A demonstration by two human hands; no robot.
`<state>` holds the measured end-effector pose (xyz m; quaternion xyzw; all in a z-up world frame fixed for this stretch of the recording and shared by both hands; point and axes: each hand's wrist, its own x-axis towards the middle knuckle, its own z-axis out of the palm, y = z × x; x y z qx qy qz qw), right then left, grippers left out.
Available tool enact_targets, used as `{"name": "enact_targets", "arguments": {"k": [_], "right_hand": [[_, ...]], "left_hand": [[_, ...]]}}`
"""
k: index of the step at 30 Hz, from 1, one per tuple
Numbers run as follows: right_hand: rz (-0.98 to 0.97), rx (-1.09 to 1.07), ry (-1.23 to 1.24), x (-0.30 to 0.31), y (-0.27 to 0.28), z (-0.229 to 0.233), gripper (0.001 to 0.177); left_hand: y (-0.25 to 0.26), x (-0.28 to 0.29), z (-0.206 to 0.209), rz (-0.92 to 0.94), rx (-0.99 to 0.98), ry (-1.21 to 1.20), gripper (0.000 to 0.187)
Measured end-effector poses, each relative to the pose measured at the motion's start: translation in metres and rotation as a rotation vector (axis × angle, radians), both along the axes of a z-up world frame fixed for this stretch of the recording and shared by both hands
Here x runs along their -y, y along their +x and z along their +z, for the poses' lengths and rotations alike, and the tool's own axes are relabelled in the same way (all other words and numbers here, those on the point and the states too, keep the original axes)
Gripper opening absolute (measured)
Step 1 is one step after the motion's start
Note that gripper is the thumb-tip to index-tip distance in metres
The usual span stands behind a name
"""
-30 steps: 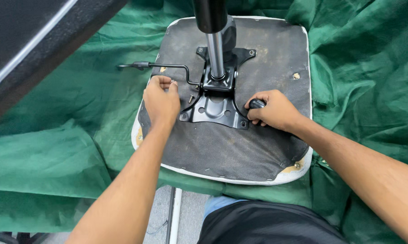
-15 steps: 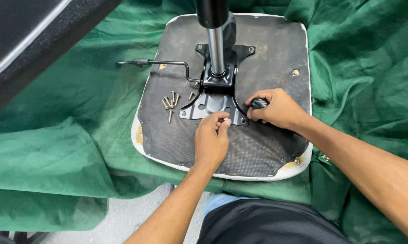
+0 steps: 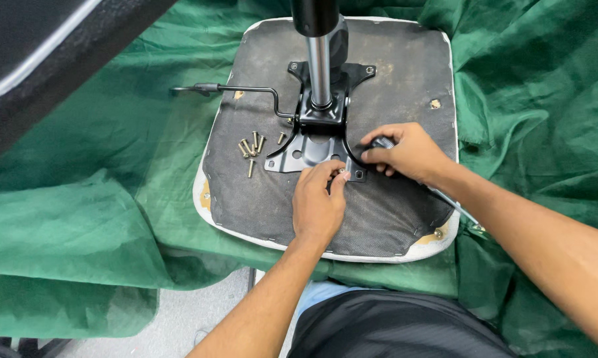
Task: The person assembles a chair by securing the metal base to the underside of the seat cushion using a screwdriver and several screws. The person positions the base, inserts screws into the holes, and tightens them to attach the components.
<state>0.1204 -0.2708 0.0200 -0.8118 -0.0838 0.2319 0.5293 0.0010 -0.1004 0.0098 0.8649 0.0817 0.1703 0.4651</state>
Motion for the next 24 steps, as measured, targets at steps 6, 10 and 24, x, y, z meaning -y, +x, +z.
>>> {"name": "enact_targets", "arguments": {"k": [6, 10, 24], "right_hand": [[-0.308, -0.356, 0.402, 0.019, 0.017, 0.001, 0.025], [-0.314, -0.310, 0.389, 0.022, 0.012, -0.001, 0.024], [-0.051, 0.066, 0.055, -0.003, -0.023, 0.000, 0.036]], "left_hand": [[0.000, 0.000, -0.002, 0.003, 0.034, -0.009, 0.016], [-0.001, -0.001, -0.001, -0.082, 0.071, 0.022, 0.017], [0.011, -0.001, -0.001, -0.069, -0.022, -0.203, 0.022]]}}
